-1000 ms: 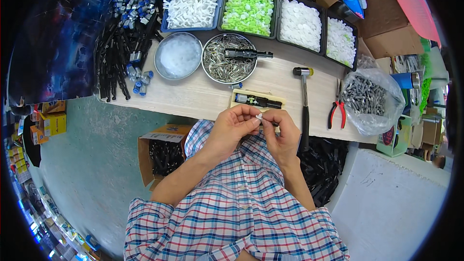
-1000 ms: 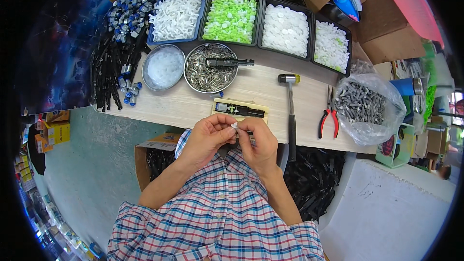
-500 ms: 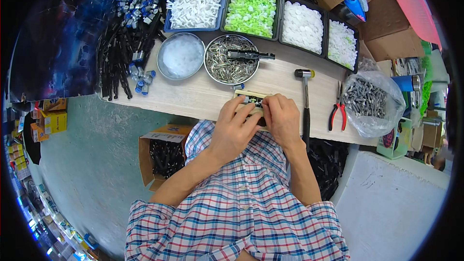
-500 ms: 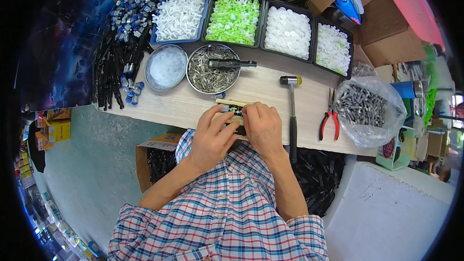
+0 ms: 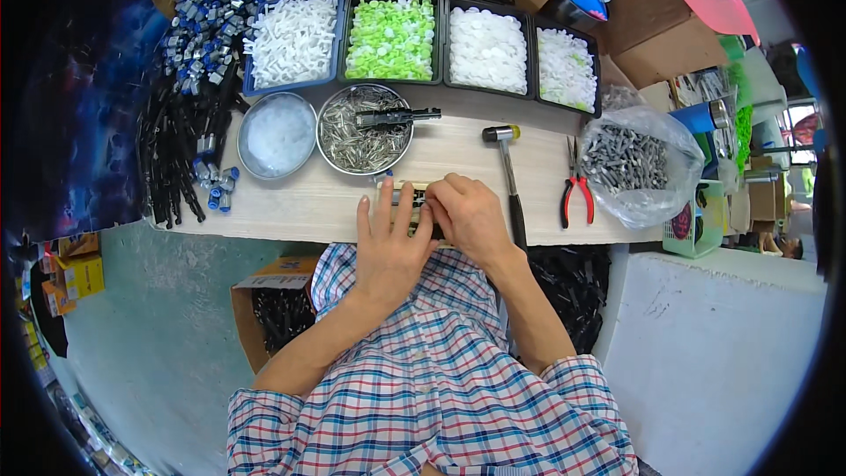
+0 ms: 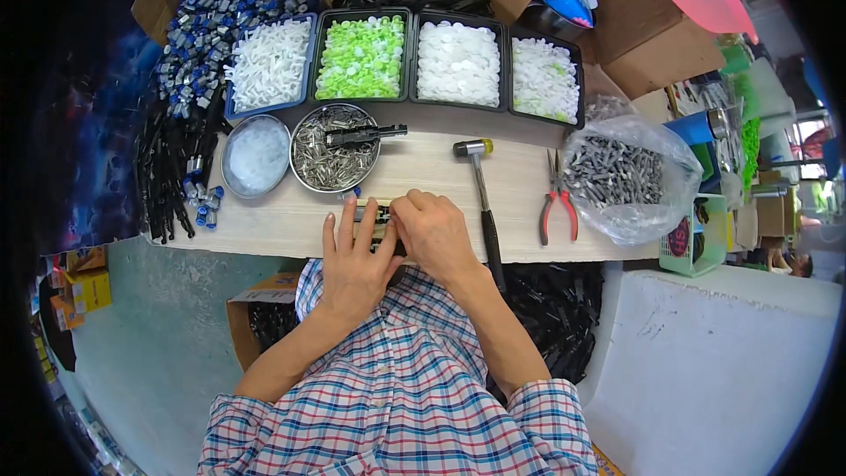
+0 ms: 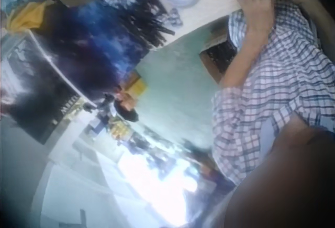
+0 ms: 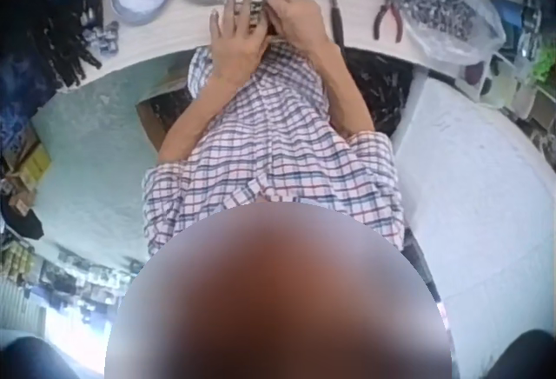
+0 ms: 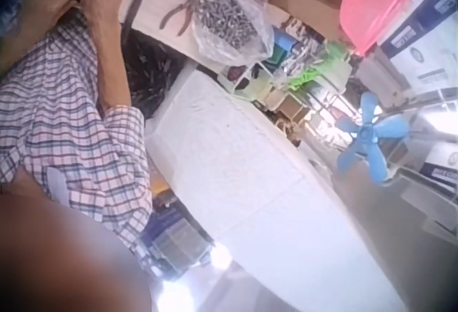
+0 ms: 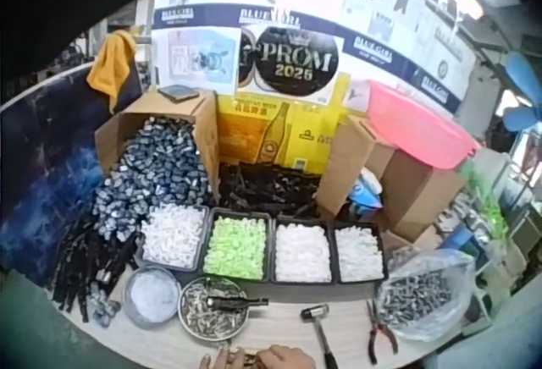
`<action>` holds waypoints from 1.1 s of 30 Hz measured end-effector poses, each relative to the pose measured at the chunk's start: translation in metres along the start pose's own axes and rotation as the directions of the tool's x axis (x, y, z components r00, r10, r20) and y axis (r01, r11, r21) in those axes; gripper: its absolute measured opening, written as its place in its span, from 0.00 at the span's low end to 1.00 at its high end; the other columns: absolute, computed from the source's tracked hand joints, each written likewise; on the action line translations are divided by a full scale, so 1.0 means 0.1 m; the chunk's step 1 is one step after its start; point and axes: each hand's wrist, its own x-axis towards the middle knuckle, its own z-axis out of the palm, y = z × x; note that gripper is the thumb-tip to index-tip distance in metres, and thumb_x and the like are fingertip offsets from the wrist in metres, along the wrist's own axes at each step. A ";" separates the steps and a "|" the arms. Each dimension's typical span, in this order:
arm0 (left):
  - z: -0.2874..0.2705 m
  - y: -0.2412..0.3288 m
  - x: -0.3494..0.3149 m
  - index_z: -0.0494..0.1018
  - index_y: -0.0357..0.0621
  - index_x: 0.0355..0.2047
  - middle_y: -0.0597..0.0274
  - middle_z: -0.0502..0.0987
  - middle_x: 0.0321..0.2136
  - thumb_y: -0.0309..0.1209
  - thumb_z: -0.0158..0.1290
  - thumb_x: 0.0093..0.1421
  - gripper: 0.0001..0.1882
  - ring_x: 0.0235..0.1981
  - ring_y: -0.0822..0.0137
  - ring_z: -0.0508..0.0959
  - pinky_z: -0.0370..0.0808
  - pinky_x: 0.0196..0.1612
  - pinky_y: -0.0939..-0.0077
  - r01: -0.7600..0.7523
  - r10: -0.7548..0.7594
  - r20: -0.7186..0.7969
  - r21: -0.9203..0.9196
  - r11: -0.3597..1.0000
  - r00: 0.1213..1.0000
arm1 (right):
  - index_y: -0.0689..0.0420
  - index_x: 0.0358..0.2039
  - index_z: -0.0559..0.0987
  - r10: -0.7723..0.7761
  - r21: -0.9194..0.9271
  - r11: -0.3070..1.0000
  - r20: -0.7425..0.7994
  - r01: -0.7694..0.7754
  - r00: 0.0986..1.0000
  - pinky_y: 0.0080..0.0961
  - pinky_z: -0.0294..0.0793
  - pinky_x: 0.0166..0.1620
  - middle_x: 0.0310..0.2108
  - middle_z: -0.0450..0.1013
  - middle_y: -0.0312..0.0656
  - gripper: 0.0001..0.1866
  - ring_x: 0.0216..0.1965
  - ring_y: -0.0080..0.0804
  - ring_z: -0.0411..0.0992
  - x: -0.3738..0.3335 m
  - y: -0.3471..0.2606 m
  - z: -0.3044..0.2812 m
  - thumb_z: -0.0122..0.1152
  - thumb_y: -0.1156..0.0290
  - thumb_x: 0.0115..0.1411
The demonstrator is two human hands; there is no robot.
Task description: Assembling small plastic parts into a frame using a hammer and pliers at a workbench.
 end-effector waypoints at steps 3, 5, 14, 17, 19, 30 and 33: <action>0.03 0.05 0.00 0.76 0.39 0.53 0.42 0.65 0.64 0.39 0.65 0.52 0.29 0.69 0.38 0.58 0.56 0.66 0.34 0.018 -0.017 -0.006 0.040 0.999 1.000 | 0.58 0.32 0.79 -0.009 0.054 0.999 0.038 0.007 0.999 0.38 0.74 0.33 0.28 0.73 0.44 0.05 0.30 0.47 0.74 0.04 0.02 -0.04 0.66 0.76 0.55; 0.04 0.04 0.00 0.76 0.38 0.53 0.42 0.66 0.64 0.39 0.65 0.53 0.29 0.70 0.38 0.58 0.56 0.66 0.34 0.016 -0.015 -0.014 0.042 0.999 1.000 | 0.58 0.33 0.79 -0.012 0.083 0.997 0.064 0.006 0.998 0.37 0.74 0.33 0.28 0.73 0.45 0.04 0.30 0.46 0.75 0.07 0.10 -0.11 0.65 0.77 0.56; 0.00 -0.15 0.17 0.76 0.38 0.42 0.47 0.71 0.57 0.39 0.61 0.57 0.19 0.67 0.45 0.62 0.59 0.66 0.36 -0.208 0.208 -0.004 -0.012 0.978 0.978 | 0.61 0.38 0.80 0.197 -0.083 0.958 -0.511 -0.275 0.837 0.30 0.73 0.35 0.34 0.76 0.44 0.05 0.32 0.34 0.75 0.58 1.52 -0.72 0.61 0.77 0.62; -0.03 -0.18 0.20 0.75 0.41 0.37 0.49 0.73 0.52 0.39 0.61 0.57 0.16 0.64 0.47 0.65 0.59 0.66 0.37 -0.232 0.231 -0.019 -0.007 0.973 0.973 | 0.59 0.38 0.80 0.141 -0.264 0.922 -0.451 -0.282 0.881 0.34 0.74 0.39 0.36 0.75 0.48 0.06 0.34 0.42 0.75 0.69 1.67 -0.81 0.62 0.77 0.60; -0.07 -0.20 0.22 0.75 0.37 0.43 0.49 0.73 0.55 0.39 0.62 0.54 0.21 0.63 0.47 0.67 0.57 0.67 0.38 -0.245 0.251 0.058 -0.094 0.965 0.966 | 0.57 0.39 0.80 0.126 -0.343 0.898 -0.403 -0.277 0.906 0.38 0.74 0.41 0.37 0.73 0.49 0.07 0.36 0.50 0.74 0.69 1.70 -0.88 0.63 0.77 0.58; 0.04 -0.19 0.08 0.75 0.34 0.48 0.48 0.73 0.56 0.39 0.62 0.55 0.25 0.63 0.48 0.68 0.56 0.68 0.38 -0.220 0.217 -0.048 -0.075 0.973 0.975 | 0.59 0.35 0.75 0.013 -0.402 0.905 -0.303 -0.140 0.953 0.38 0.72 0.41 0.35 0.71 0.48 0.04 0.38 0.50 0.73 0.71 1.59 -1.00 0.60 0.79 0.61; 0.03 -0.23 0.10 0.75 0.34 0.48 0.48 0.73 0.56 0.39 0.62 0.55 0.25 0.63 0.48 0.68 0.56 0.68 0.38 -0.223 0.220 -0.041 -0.088 0.971 0.975 | 0.59 0.35 0.74 -0.003 -0.398 0.912 -0.241 -0.096 0.970 0.38 0.72 0.40 0.36 0.71 0.48 0.04 0.37 0.50 0.72 0.75 1.60 -1.05 0.59 0.79 0.61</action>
